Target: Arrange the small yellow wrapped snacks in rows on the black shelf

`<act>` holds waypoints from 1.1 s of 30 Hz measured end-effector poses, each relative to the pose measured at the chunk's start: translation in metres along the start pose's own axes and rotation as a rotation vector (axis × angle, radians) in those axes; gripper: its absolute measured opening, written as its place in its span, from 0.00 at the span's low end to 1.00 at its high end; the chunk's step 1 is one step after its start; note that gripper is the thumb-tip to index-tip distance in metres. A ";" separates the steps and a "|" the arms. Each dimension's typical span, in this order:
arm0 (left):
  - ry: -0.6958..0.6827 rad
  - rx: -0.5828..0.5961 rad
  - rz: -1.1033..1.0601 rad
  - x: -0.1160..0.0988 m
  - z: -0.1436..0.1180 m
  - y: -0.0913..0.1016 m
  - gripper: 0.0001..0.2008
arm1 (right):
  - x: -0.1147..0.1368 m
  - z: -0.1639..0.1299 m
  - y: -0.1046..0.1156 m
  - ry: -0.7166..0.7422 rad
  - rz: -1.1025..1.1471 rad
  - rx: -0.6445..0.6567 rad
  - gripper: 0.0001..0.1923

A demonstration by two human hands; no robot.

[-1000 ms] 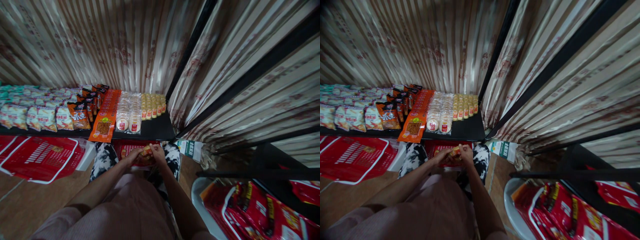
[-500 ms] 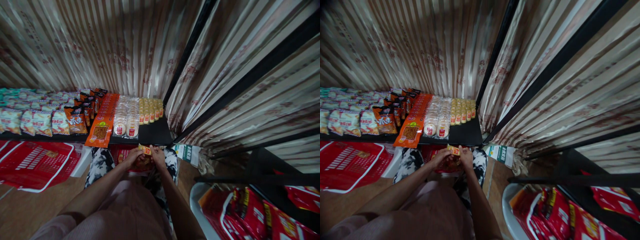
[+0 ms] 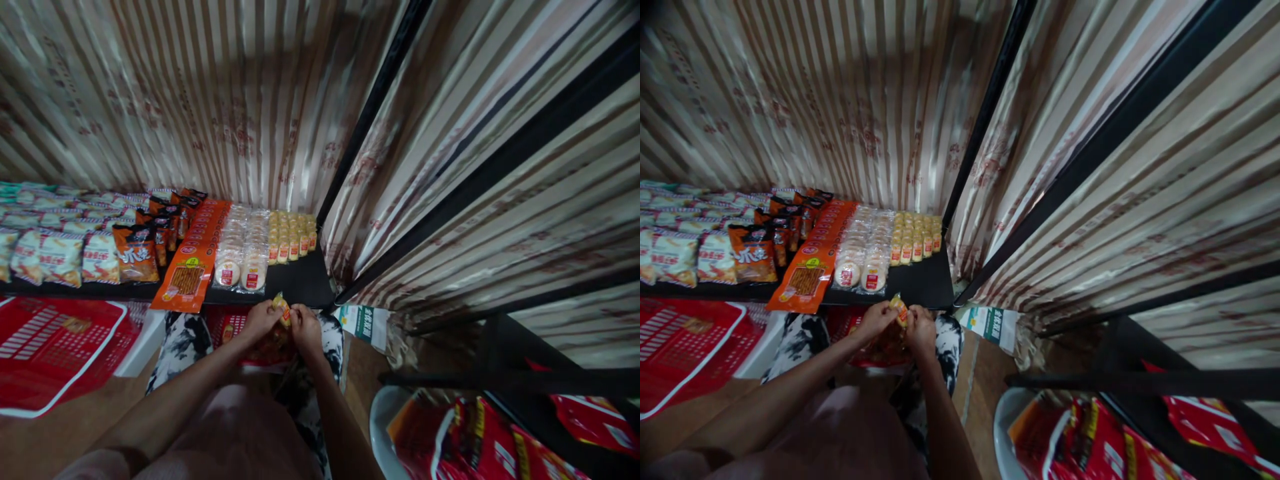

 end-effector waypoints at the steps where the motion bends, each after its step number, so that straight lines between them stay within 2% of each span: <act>1: -0.009 -0.005 0.025 -0.004 0.001 0.001 0.12 | 0.002 0.000 0.001 0.012 0.011 0.001 0.15; 5: -0.025 -0.013 0.094 -0.020 0.004 0.006 0.13 | 0.004 0.001 -0.001 0.055 0.037 0.034 0.15; 8: -0.035 -0.013 0.146 -0.034 0.005 0.009 0.13 | 0.002 0.003 -0.002 0.087 0.044 0.039 0.19; 14: -0.056 -0.013 0.196 -0.055 0.006 0.006 0.13 | 0.000 0.010 0.005 0.055 0.013 -0.060 0.17; 18: -0.088 -0.020 0.228 -0.062 0.009 0.001 0.13 | -0.004 0.016 0.007 0.012 0.043 -0.090 0.17; 21: -0.119 -0.054 0.182 -0.061 0.010 -0.001 0.11 | -0.010 0.024 0.004 -0.042 0.120 -0.082 0.19; 25: -0.142 -0.176 0.042 -0.050 0.009 0.001 0.18 | -0.014 0.039 -0.002 -0.113 0.159 -0.115 0.18; 30: -0.251 -0.257 -0.082 -0.041 0.006 0.004 0.18 | -0.012 0.062 -0.022 -0.141 0.219 -0.127 0.17; 33: -0.262 -0.273 -0.103 -0.035 0.008 0.005 0.20 | -0.011 0.074 -0.035 -0.138 0.234 -0.127 0.17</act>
Point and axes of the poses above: each hand's wrist, its own z-axis towards the middle knuckle, its own y-axis out of the back of the hand, x = y × z, the point moved 8 cm from there along z, towards the middle knuckle, and after that the axes turned 6 degrees about y, right-handed, at the moved point
